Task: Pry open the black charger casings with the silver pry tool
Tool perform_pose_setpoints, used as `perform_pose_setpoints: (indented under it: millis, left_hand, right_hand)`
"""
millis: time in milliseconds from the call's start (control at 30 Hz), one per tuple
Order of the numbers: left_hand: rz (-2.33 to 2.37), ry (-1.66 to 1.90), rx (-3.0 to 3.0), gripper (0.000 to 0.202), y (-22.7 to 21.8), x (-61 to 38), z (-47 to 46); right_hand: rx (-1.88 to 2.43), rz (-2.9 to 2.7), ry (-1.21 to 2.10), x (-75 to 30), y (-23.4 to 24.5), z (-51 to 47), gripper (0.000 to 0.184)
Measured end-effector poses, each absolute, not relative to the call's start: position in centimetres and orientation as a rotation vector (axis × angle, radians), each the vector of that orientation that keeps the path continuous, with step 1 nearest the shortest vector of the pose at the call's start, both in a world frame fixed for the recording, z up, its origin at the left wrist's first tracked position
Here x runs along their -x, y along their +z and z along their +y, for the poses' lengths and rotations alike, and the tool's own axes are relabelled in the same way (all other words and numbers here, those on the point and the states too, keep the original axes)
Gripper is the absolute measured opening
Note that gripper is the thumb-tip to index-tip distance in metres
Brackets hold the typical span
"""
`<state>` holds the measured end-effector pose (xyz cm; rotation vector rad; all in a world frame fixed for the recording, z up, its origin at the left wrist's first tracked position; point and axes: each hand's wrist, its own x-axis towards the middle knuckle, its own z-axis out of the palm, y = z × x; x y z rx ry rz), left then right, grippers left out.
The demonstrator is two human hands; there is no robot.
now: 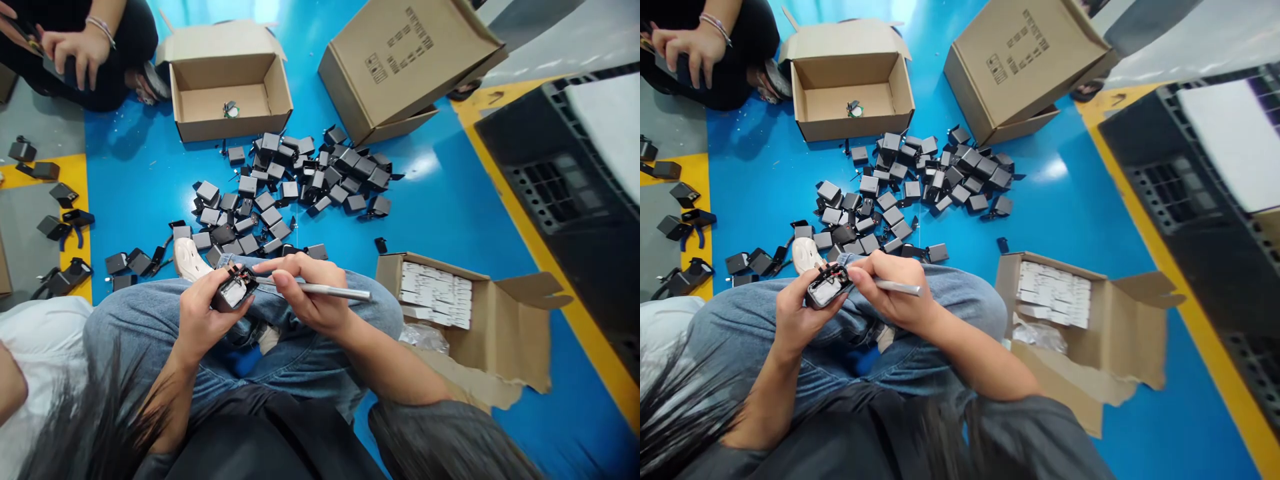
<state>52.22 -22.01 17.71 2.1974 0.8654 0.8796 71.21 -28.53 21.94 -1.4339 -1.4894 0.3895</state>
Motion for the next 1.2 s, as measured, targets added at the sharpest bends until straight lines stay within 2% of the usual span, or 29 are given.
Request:
perform_pose_setpoints:
  millis: [400,700,933,1200]
  left_hand:
    - [0.847,0.911,-2.352,0.041,17.0,-51.9,-21.8]
    - [0.819,0.922,-2.419,0.041,17.4,-51.9,-21.6]
    - [0.791,0.964,-2.454,0.041,17.2,-51.8,-21.5]
    - [0.923,1.112,-2.368,0.042,16.7,-51.9,-21.7]
  right_hand:
    - [1.578,-1.505,0.478,-71.2,22.0,-28.4,0.042]
    - [1.524,-1.337,0.683,-71.2,22.1,-28.0,0.044]
    - [1.474,-1.252,0.726,-70.9,21.7,-27.9,0.039]
    - [1.49,-1.308,0.533,-69.4,21.1,-28.3,0.037]
